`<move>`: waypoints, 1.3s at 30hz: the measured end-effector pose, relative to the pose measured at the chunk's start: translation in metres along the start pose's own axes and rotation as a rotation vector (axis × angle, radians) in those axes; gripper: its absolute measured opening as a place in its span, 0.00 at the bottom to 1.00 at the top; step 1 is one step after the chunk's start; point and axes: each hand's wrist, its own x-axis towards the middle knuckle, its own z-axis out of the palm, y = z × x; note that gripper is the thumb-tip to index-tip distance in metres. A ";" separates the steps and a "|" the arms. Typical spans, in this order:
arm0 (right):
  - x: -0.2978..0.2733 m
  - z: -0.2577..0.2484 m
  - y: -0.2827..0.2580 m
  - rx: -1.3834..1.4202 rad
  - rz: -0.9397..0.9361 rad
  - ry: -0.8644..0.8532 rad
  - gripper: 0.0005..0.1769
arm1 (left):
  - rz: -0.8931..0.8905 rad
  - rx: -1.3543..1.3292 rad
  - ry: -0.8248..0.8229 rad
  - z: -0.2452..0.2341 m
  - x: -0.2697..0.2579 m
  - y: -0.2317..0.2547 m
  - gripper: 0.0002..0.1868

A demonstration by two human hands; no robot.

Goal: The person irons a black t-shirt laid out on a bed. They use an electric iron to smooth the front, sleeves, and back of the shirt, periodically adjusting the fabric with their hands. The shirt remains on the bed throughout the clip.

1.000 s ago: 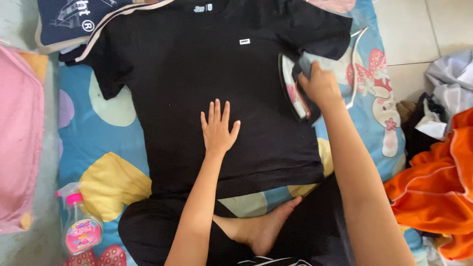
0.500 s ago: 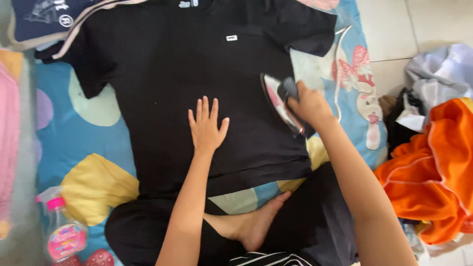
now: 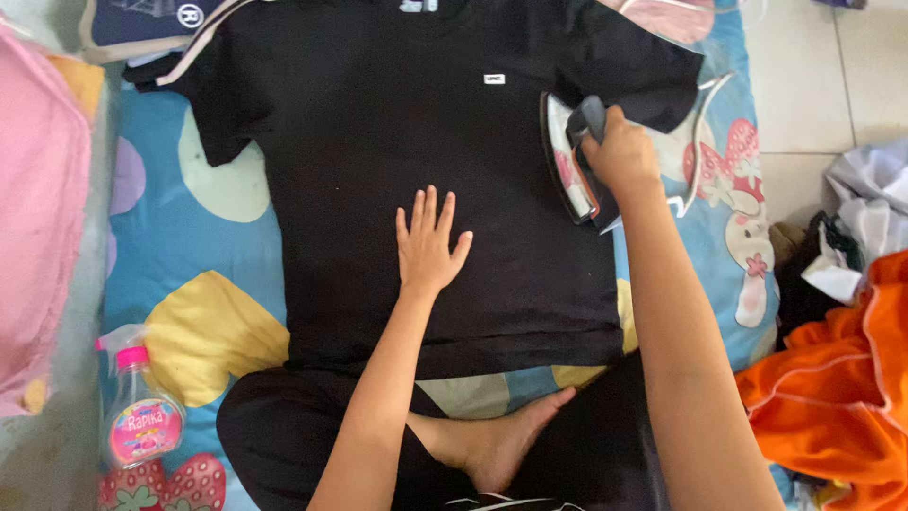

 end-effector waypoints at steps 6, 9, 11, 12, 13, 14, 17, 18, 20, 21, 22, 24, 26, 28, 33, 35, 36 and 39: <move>-0.003 -0.006 -0.004 0.012 -0.018 -0.014 0.25 | -0.021 -0.028 -0.028 -0.004 -0.005 0.000 0.38; -0.045 -0.006 -0.001 -0.021 -0.050 -0.053 0.25 | -0.025 -0.031 -0.029 -0.005 -0.004 0.001 0.38; -0.080 -0.008 0.003 -0.005 -0.088 -0.094 0.24 | -0.012 -0.004 -0.027 -0.004 -0.002 0.000 0.38; -0.097 -0.010 0.005 0.023 -0.122 -0.110 0.24 | -0.006 0.009 -0.025 -0.003 -0.003 0.000 0.38; -0.112 -0.012 0.005 0.005 -0.111 -0.120 0.23 | -0.005 -0.003 -0.007 -0.003 -0.004 0.000 0.38; -0.125 -0.013 0.003 -0.014 -0.099 -0.129 0.22 | -0.003 -0.015 0.011 -0.003 -0.006 0.000 0.38; -0.134 -0.016 -0.001 -0.024 -0.098 -0.121 0.21 | -0.004 -0.034 0.026 -0.004 -0.008 0.001 0.38; -0.132 -0.015 -0.001 -0.018 -0.105 -0.110 0.20 | -0.005 -0.036 0.027 -0.005 -0.006 0.001 0.38; -0.114 -0.010 -0.005 -0.021 -0.121 -0.065 0.21 | -0.007 -0.042 0.018 -0.006 -0.007 0.000 0.39; -0.100 -0.006 -0.006 -0.021 -0.132 -0.042 0.22 | -0.009 -0.043 0.015 -0.007 -0.006 0.000 0.39; -0.085 -0.002 -0.008 -0.030 -0.110 -0.041 0.22 | -0.010 -0.039 0.007 -0.006 -0.006 0.000 0.39; -0.051 0.005 -0.014 -0.044 -0.061 -0.039 0.24 | -0.008 -0.028 -0.012 -0.006 -0.003 0.000 0.39; -0.018 0.009 -0.021 -0.010 -0.077 -0.009 0.25 | -0.022 -0.028 -0.016 -0.007 -0.005 0.000 0.39; 0.004 0.013 -0.028 0.005 -0.073 -0.003 0.26 | -0.027 -0.025 -0.028 -0.005 -0.005 0.000 0.39; 0.010 0.011 -0.035 0.016 -0.119 -0.024 0.24 | -0.018 -0.024 -0.034 -0.003 -0.001 -0.001 0.39; -0.012 0.007 -0.032 0.041 -0.139 -0.051 0.23 | -0.015 -0.020 -0.020 -0.004 -0.003 0.000 0.38; -0.028 0.005 -0.032 0.053 -0.152 -0.064 0.22 | -0.015 -0.018 -0.011 -0.005 -0.005 -0.001 0.38; -0.084 -0.004 -0.035 0.068 -0.176 -0.092 0.21 | -0.018 -0.046 0.032 -0.004 -0.009 0.000 0.38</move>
